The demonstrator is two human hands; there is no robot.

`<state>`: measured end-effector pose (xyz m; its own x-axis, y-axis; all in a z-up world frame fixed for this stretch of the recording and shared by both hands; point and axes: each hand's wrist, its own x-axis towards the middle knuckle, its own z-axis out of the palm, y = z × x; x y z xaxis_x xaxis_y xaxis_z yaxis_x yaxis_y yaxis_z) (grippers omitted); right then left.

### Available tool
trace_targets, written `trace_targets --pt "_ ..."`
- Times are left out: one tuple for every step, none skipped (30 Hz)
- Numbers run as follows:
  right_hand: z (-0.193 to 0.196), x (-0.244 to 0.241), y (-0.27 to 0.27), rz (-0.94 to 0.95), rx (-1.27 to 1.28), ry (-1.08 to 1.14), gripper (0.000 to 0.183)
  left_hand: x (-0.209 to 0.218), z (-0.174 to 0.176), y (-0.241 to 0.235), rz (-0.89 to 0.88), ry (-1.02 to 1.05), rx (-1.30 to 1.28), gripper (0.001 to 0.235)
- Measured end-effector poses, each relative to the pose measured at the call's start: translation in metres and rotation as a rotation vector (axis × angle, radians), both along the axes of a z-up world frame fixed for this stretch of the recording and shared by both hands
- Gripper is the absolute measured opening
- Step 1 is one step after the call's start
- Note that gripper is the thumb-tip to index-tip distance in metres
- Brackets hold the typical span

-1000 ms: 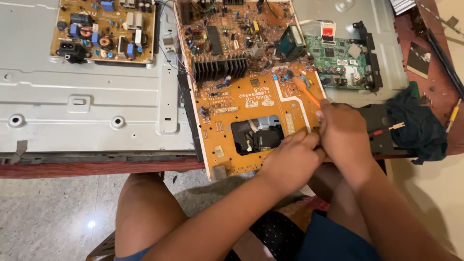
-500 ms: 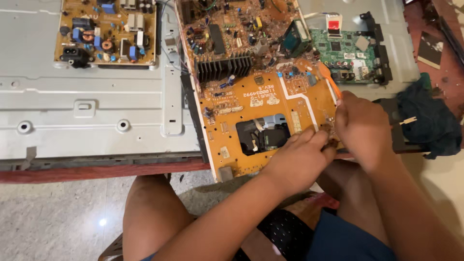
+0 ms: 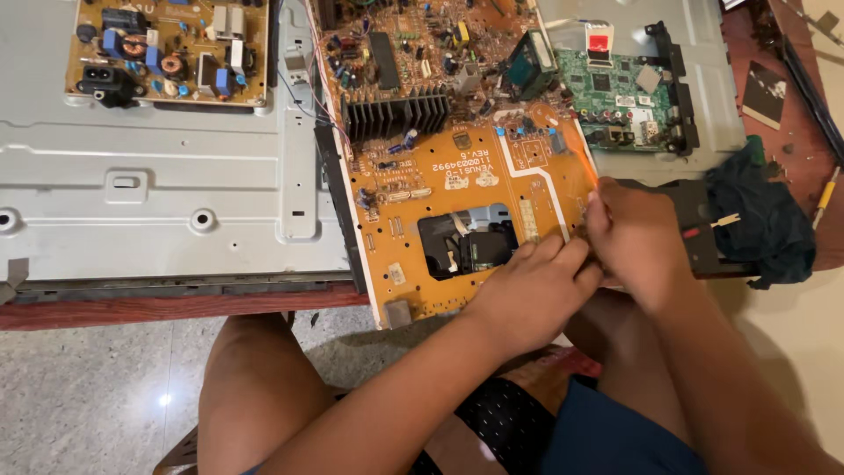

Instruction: The person uses a small orange brush to clean dust and debris from the surface of a disassembled circuit board. The person repeatedly brushes different areas of the board, focusing on the edges and around components.

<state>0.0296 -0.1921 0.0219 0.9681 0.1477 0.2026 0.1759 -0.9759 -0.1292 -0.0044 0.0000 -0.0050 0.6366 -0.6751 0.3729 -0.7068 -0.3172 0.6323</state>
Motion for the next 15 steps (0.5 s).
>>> trace_targets --pt "-0.003 0.001 0.0 0.01 -0.032 -0.011 0.018 0.0 0.0 0.0 -0.006 0.015 0.016 0.025" --pt "-0.006 0.001 0.0 0.01 -0.083 -0.007 0.018 -0.001 0.0 0.0 -0.006 0.014 0.008 0.025" --pt "-0.008 0.001 0.001 0.01 -0.135 -0.004 0.018 -0.001 0.0 0.001 -0.006 0.012 0.0 0.026" --pt "-0.009 0.005 0.001 0.011 -0.188 -0.008 0.018 0.001 0.001 0.001 -0.004 0.003 -0.01 0.026" --pt "-0.009 0.008 0.002 0.026 -0.185 -0.026 0.018 0.002 0.003 0.001 -0.009 0.016 -0.002 0.025" --pt "-0.009 0.01 0.002 0.04 -0.181 -0.042 0.019 0.003 0.004 0.001 -0.015 0.032 0.007 0.024" --pt "-0.009 0.012 0.002 0.055 -0.177 -0.057 0.019 0.004 0.005 0.001 -0.021 0.048 0.017 0.023" --pt "-0.009 0.012 0.002 0.058 -0.197 -0.044 0.019 0.003 0.005 0.001 -0.014 0.041 0.006 0.025" --pt "-0.008 0.014 0.001 0.061 -0.216 -0.03 0.02 0.002 0.005 0.001 -0.006 0.034 -0.004 0.026" --pt "-0.008 0.017 0.0 0.064 -0.233 -0.013 0.021 0.001 0.005 0.001 0.002 0.03 -0.013 0.028" --pt "-0.006 0.02 -0.002 0.056 -0.148 0.025 0.021 0.001 0.004 0.001 0.006 0.019 -0.028 0.029" --pt "-0.002 0.024 -0.006 0.049 -0.064 0.063 0.021 0.001 0.003 0.001 0.013 0.008 -0.044 0.03" --pt "0.0 0.026 -0.008 0.042 0.02 0.101 0.021 0.001 0.002 0.001 0.019 -0.004 -0.06 0.031" --pt "0.001 0.026 -0.01 -0.002 0.035 0.148 0.021 0.001 0.002 0.001 0.011 0.01 -0.037 0.03" --pt "0.002 0.026 -0.011 -0.046 0.05 0.195 0.021 0.0 0.002 0.0 0.003 0.024 -0.014 0.029"
